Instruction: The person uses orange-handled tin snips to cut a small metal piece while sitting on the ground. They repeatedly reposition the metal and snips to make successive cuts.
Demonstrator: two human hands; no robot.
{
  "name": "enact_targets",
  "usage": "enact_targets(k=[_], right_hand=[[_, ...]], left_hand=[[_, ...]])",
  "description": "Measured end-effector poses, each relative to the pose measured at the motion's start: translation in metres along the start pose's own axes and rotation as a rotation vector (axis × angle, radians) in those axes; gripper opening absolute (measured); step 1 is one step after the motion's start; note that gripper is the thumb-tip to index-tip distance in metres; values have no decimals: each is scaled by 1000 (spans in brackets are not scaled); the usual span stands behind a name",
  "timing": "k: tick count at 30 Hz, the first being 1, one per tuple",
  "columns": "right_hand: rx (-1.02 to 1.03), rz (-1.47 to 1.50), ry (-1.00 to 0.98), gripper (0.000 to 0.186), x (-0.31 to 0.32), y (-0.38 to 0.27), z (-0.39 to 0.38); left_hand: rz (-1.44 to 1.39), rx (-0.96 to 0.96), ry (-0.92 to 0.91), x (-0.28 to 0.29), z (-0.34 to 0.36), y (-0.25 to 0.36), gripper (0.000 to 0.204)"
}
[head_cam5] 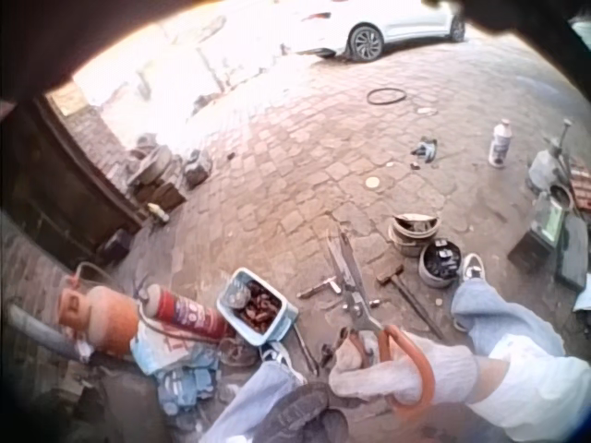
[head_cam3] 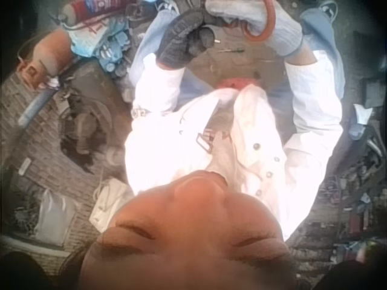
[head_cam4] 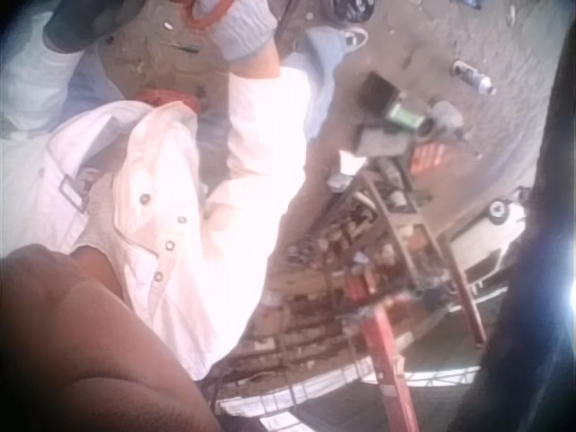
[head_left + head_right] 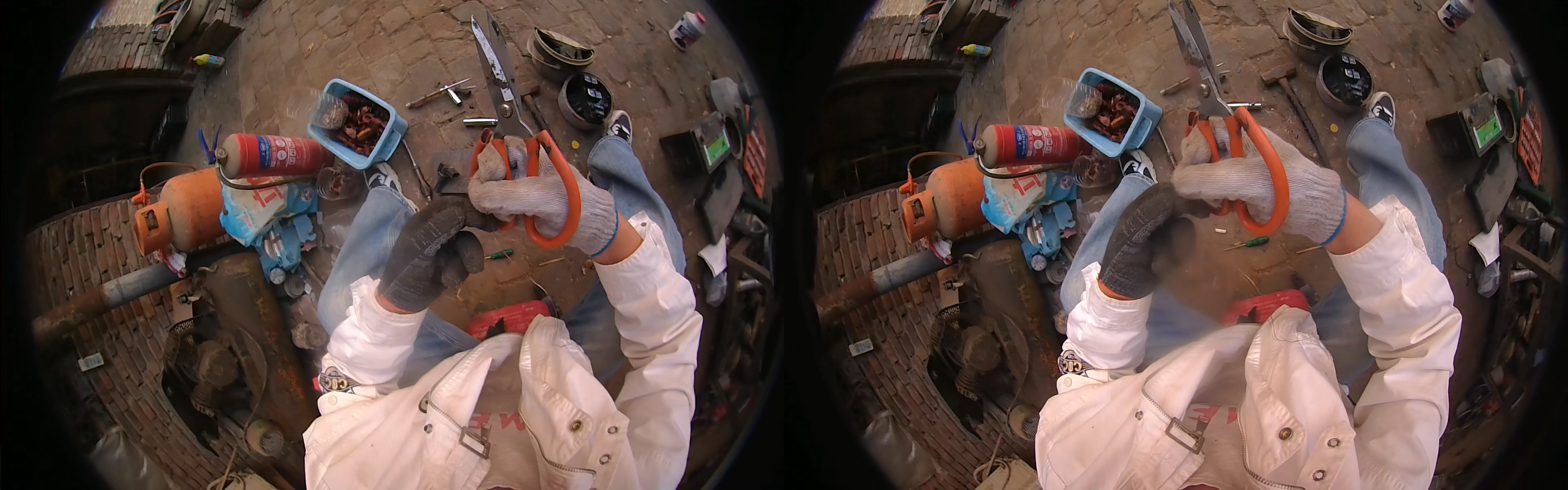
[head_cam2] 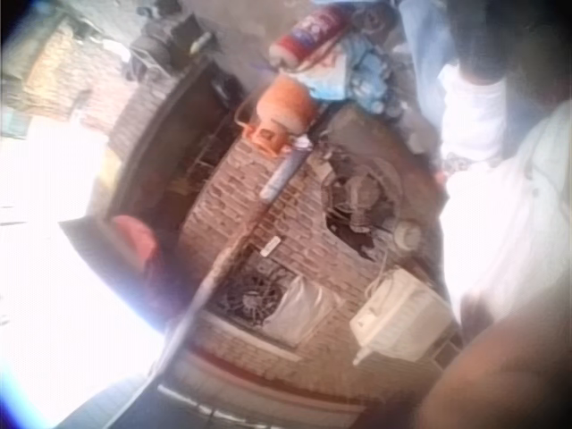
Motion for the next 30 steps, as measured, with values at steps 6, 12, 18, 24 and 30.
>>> enact_targets(k=[6,12,18,24,30], right_hand=[[44,-128,11,19,-3,0,3],[103,-178,6,15,-9,-8,-1],[64,-37,90,19,-2,-7,-4],[51,-113,123,18,3,-10,-5],[-28,-200,27,25,-1,-6,-6]], left_hand=[[-83,99,-227,-20,-7,0,39],[-51,182,-229,-17,-7,-10,29],[297,-18,-9,-1,-3,3,22],[305,-192,-34,-11,-4,17,25],[144,8,-206,-12,-4,10,38]])
Point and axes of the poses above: each hand's wrist, its own z-axis towards the middle knuckle, its own x-axis out of the back of the hand, y = z × x, the point moved 10 cm from there along z, towards the middle knuckle, and after that the axes turned 9 degrees about -x, right-handed, at the moved point
